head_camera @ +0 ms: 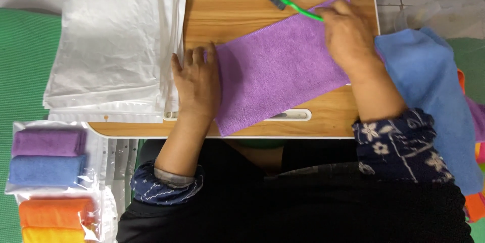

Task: The person brushes a purple towel with a green brush, folds it, and places it into a white plastic bag along with a blue towel. The person then repeats the brushing and folding process with a blue towel.

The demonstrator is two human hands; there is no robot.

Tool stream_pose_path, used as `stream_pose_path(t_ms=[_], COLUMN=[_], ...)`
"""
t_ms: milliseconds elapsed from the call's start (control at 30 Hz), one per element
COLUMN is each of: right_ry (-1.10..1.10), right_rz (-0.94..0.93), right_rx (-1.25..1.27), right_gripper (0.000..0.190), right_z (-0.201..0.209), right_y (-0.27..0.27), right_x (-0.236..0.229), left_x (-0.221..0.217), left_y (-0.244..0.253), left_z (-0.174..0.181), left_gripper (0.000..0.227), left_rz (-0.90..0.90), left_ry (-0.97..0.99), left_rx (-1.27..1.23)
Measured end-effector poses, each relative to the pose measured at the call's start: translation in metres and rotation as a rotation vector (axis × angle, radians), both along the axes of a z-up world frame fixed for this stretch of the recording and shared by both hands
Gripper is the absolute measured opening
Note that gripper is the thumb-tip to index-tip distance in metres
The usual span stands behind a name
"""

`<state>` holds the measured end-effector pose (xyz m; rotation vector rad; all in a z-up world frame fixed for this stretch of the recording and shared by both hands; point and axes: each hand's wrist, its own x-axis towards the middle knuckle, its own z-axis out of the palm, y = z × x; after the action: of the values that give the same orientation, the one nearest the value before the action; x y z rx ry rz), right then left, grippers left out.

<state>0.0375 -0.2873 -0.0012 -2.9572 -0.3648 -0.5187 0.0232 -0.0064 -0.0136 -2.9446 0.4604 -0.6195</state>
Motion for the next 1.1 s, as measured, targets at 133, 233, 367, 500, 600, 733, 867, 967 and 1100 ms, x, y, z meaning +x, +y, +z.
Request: stream_pose_path(t_ms=[133, 233, 367, 500, 600, 733, 867, 967, 1100], right_ry=[0.134, 0.298, 0.412, 0.315, 0.313, 0.140, -0.216, -0.240, -0.093], right_rz=[0.013, -0.113, -0.245, -0.138, -0.214, -0.140, 0.088, 0.145, 0.040], right_rx=[-0.015, -0.014, 0.009, 0.040, 0.094, 0.145, 0.262, 0.353, 0.304], right_gripper=[0.051, 0.053, 0.038, 0.021, 0.013, 0.013, 0.013, 0.008, 0.020], right_z=[0.006, 0.011, 0.014, 0.005, 0.009, 0.050, 0.082, 0.094, 0.034], right_y=[0.011, 0.012, 0.010, -0.007, -0.017, -0.016, -0.019, -0.011, -0.039], right_x=[0.015, 0.022, 0.021, 0.019, 0.016, -0.001, -0.024, -0.045, -0.059], left_x=[0.015, 0.021, 0.022, 0.015, 0.007, -0.014, -0.049, -0.069, -0.084], left_y=[0.003, 0.008, 0.012, 0.018, 0.020, 0.029, 0.038, 0.039, 0.032], left_z=[-0.007, -0.008, -0.005, 0.012, 0.038, 0.098, 0.144, 0.142, 0.092], left_gripper=[0.016, 0.007, 0.002, 0.002, 0.010, 0.012, 0.011, 0.008, 0.010], left_rz=[0.042, -0.036, -0.039, -0.108, -0.141, -0.137, -0.397, -0.462, -0.558], left_ry=[-0.086, -0.036, 0.051, 0.097, 0.226, 0.295, -0.071, -0.094, 0.064], left_rx=[-0.027, -0.034, -0.026, -0.218, -0.352, -0.439, -0.506, -0.502, -0.473])
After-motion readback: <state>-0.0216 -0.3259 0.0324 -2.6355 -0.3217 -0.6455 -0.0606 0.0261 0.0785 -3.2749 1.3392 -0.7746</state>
